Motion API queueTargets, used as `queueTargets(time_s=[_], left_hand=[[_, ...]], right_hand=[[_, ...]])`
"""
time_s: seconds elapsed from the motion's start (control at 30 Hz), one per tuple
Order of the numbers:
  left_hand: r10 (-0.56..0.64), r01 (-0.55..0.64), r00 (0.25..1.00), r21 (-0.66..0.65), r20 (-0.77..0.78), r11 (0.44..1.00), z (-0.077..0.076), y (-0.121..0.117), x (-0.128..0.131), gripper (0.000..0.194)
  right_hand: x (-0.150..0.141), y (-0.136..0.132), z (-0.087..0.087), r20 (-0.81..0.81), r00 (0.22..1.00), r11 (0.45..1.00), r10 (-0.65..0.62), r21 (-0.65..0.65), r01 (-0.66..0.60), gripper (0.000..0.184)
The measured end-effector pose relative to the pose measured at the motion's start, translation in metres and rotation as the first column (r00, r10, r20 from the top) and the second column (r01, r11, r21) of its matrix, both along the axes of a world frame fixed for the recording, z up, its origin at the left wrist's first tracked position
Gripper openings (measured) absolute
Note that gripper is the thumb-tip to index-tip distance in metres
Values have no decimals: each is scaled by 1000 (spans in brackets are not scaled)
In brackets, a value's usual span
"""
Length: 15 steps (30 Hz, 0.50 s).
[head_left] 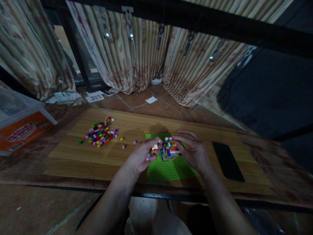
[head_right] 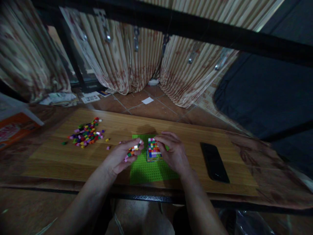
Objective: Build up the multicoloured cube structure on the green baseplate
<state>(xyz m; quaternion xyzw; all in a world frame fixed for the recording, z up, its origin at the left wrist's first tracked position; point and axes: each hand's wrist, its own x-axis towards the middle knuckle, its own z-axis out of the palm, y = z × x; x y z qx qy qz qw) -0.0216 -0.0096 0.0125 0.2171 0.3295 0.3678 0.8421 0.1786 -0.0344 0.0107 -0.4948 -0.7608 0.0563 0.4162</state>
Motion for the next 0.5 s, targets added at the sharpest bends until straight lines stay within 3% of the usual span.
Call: queueTargets(time_s=[0.23, 0.5], left_hand=[[8, -8, 1000, 13, 2, 1000, -1, 0, 0, 14], [6, -6, 1000, 3, 17, 1000, 0, 0, 0, 11]], right_hand=[[-13, -2, 3, 27, 1000, 999, -16, 37, 15, 16], [-20, -2, 7, 154, 975, 987, -160, 42, 155, 11]])
